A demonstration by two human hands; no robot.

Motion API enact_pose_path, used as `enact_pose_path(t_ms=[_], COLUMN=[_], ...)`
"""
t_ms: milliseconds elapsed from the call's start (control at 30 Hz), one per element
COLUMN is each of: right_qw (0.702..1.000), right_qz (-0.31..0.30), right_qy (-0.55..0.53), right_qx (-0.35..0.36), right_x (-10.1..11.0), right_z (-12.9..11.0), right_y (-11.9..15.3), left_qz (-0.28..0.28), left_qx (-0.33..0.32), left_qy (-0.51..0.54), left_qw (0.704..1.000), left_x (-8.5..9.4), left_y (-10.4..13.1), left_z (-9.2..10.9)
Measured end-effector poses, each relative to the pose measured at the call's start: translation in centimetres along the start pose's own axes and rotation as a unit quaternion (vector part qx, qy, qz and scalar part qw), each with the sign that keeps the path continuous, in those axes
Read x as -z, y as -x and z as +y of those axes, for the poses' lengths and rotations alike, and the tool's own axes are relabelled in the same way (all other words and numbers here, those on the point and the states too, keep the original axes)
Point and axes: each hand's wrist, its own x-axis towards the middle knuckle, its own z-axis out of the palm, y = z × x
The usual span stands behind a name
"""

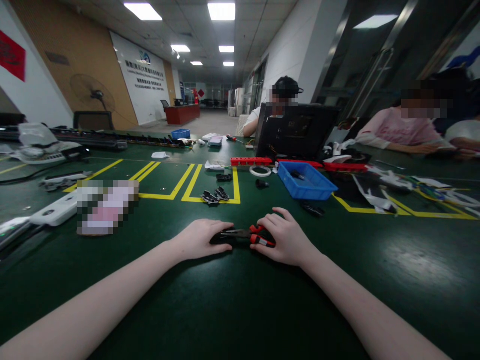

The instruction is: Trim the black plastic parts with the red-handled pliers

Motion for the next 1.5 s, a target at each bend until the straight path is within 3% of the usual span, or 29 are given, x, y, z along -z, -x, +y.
enact_pose_path(t_ms=[633,1500], right_qw=[0.997,1.0], right_qz=[0.058,-0.008], right_qy=[-0.037,-0.016], right_qx=[-0.032,0.001], right_x=[0.2,0.3], right_z=[2.2,1.8], right_y=[0.8,0.5], left_qz=[-0.007,-0.01], left_qx=[-0.005,-0.024], left_qy=[-0.003,-0.01], left_qw=[1.0,1.0], left_x=[0.3,0.2], left_y=[0.0,0.0], left_z=[0.1,-0.2])
